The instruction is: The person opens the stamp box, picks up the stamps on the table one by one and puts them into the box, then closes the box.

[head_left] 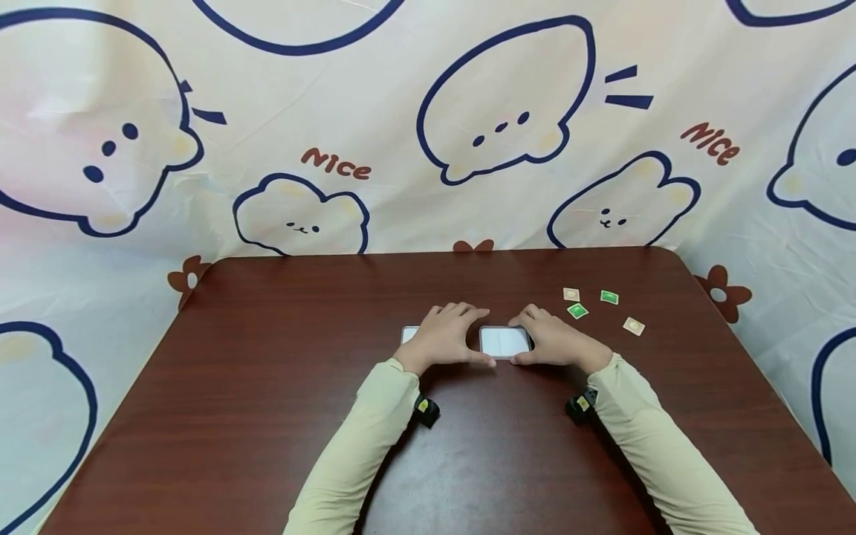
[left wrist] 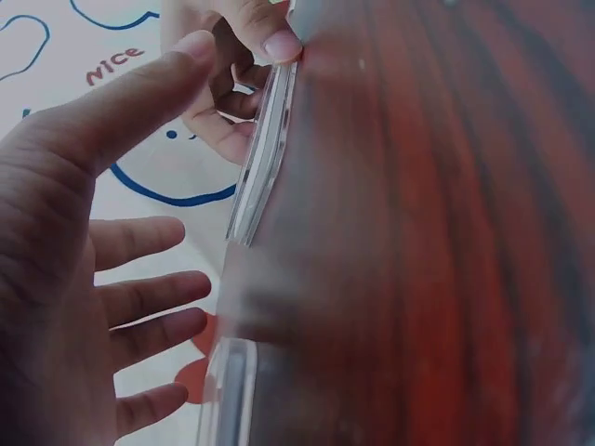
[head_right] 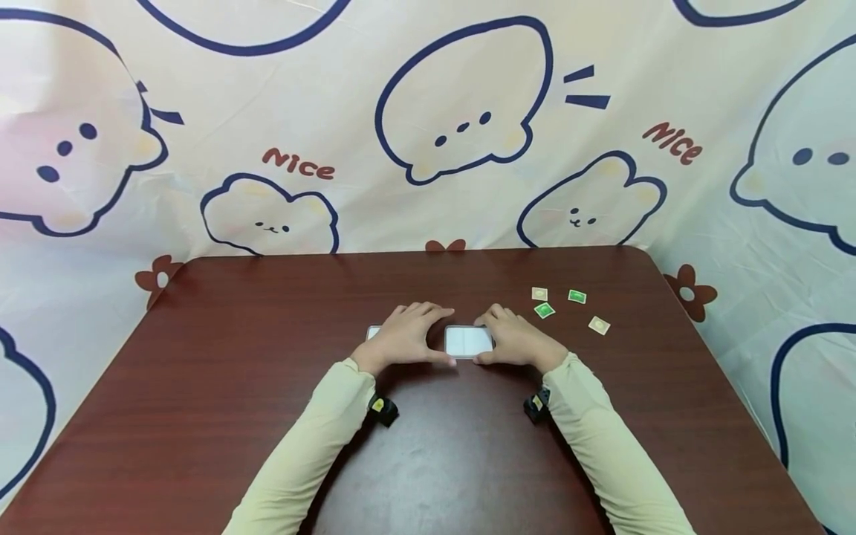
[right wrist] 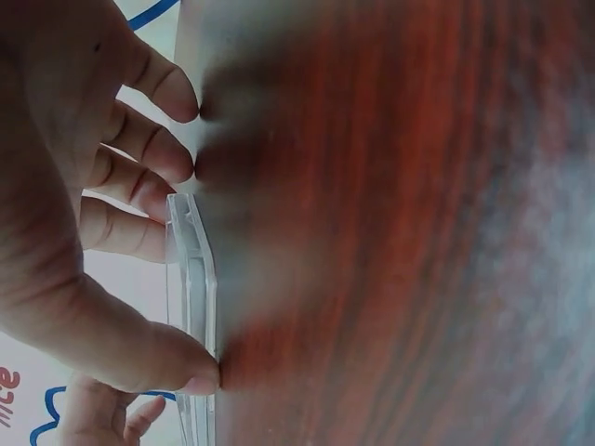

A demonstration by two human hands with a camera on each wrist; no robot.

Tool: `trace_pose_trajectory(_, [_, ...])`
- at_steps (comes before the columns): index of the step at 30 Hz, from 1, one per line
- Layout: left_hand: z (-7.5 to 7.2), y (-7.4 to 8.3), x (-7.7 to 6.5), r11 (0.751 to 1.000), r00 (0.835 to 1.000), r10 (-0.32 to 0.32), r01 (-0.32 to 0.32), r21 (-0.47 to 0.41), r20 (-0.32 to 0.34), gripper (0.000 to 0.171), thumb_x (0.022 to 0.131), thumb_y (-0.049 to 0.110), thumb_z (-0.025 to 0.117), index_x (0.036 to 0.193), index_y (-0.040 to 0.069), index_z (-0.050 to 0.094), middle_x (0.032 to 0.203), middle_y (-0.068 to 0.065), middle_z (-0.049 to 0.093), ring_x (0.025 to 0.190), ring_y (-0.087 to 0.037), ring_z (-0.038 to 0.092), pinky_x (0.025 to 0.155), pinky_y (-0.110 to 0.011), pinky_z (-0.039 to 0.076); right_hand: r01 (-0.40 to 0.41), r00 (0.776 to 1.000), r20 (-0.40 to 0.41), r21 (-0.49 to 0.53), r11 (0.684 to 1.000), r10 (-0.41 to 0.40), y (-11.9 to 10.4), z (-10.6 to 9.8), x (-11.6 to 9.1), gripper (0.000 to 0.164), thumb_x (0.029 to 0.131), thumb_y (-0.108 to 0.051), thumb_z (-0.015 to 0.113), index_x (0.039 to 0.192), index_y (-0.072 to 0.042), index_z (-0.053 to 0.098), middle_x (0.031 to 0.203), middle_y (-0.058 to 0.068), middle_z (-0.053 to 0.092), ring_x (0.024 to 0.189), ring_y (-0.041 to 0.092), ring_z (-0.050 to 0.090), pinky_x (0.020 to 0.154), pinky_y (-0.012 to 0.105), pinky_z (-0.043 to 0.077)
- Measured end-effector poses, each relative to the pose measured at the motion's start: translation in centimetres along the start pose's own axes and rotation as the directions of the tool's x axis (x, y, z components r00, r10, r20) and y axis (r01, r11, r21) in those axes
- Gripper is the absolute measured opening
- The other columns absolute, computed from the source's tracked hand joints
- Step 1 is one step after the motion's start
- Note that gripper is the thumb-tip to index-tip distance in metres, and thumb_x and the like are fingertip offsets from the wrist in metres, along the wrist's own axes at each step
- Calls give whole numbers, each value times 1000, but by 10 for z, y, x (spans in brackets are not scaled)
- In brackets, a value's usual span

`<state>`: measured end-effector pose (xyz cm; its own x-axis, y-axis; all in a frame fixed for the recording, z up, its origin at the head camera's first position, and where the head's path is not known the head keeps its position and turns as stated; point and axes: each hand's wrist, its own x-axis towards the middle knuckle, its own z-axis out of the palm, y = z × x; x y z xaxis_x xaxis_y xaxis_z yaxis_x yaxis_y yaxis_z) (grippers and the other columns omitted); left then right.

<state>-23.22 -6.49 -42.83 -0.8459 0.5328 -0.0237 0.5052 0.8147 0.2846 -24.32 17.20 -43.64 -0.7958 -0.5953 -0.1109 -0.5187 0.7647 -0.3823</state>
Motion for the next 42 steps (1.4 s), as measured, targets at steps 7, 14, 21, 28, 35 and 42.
trace_pose_trajectory(7, [5,-1,3,999,999,-9,12,-50,54,93,70,70,70,146,25,42,143,-1,48,132,-23,45,107,-48,36,15,1000,-6,21,1000,-15,-1,0,1,58,80,-34,73,124,-2,55,116,13,50,95,23,49,80,37,44])
trace_pose_trajectory(14, [7,1,4,999,998,-17,19,-43,65,87,72,68,70,144,25,45,141,-1,49,130,-23,45,106,-45,38,13,1000,-9,24,1000,-13,-2,0,2,55,78,-32,73,122,-3,55,113,11,49,92,21,48,78,35,43])
trace_pose_trajectory(21, [14,4,2,1000,998,-28,27,14,59,78,76,61,71,141,23,49,136,0,50,125,-21,46,101,-40,38,10,1000,5,37,999,-11,-1,5,2,55,78,-30,73,122,-3,54,113,10,49,91,20,47,78,33,43])
trace_pose_trajectory(28, [13,7,4,999,998,-48,47,22,48,71,80,57,70,138,19,53,135,-1,50,124,-22,46,100,-41,38,25,1000,-14,24,999,-24,-1,3,2,55,77,-29,72,121,-2,54,113,11,49,91,21,48,78,33,43])
trace_pose_trajectory(35, [12,7,4,999,998,-46,45,25,41,67,80,55,70,134,18,55,134,-2,50,122,-22,46,97,-40,39,23,1000,-16,28,999,-23,-2,3,4,55,77,-29,73,121,-2,53,114,11,49,92,20,48,78,33,43])
trace_pose_trajectory(42, [14,5,6,999,998,-49,49,2,35,65,81,54,69,134,19,53,133,-2,50,120,-24,47,95,-40,39,-1,1000,-13,-1,1000,1,-4,2,4,55,77,-31,73,121,-4,53,113,11,50,89,21,48,75,34,43])
